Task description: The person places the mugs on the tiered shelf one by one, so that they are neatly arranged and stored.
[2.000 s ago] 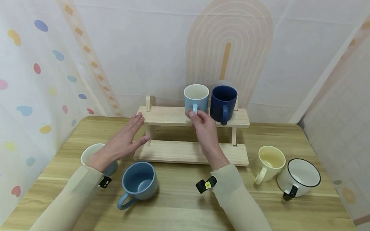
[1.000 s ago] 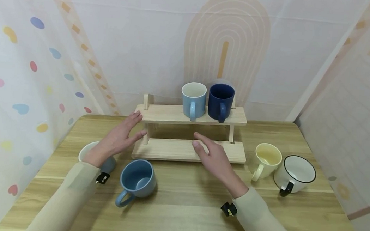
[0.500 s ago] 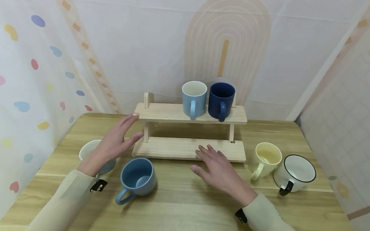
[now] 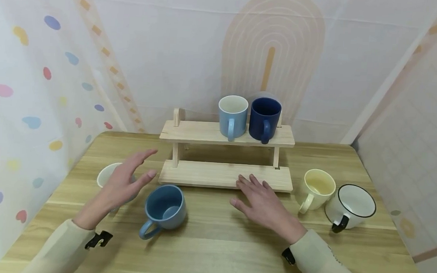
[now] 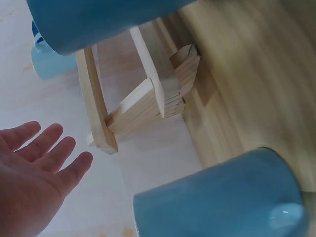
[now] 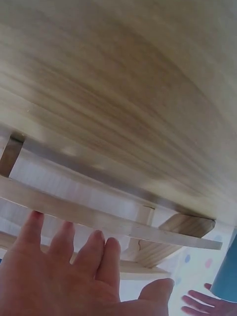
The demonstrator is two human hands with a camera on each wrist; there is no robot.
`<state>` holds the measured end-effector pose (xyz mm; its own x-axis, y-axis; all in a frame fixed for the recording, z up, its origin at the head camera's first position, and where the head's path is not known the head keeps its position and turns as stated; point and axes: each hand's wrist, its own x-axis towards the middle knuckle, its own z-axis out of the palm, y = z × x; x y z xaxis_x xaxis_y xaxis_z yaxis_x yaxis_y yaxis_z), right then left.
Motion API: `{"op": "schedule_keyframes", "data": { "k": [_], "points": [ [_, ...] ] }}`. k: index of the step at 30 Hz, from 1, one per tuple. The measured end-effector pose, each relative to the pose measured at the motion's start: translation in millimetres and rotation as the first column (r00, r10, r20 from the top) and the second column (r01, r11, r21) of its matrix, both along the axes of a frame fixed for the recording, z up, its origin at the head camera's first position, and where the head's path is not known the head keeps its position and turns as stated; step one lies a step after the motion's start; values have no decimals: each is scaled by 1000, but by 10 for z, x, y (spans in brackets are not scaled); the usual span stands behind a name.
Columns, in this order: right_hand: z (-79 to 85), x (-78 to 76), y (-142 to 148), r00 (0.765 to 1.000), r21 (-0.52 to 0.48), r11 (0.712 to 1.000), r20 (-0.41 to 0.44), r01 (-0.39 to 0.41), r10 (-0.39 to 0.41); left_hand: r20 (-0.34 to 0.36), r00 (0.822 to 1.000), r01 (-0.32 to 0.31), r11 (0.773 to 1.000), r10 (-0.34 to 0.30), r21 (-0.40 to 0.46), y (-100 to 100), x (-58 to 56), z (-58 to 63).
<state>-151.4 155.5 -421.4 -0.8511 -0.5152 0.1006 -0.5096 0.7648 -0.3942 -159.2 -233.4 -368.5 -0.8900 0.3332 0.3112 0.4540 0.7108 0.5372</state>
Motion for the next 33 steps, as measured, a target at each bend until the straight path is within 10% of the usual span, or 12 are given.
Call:
{"op": "schedule_keyframes", "data": {
  "k": [17,33],
  "points": [
    [24,-1,47,999,61,998,22,-30,29,99,988,98,980,-116,172,-282,459,-151],
    [33,-1,48,999,58,998,13,-36,35,351,902,136,937,-251,322,-504,734,-341]
  ]
}}
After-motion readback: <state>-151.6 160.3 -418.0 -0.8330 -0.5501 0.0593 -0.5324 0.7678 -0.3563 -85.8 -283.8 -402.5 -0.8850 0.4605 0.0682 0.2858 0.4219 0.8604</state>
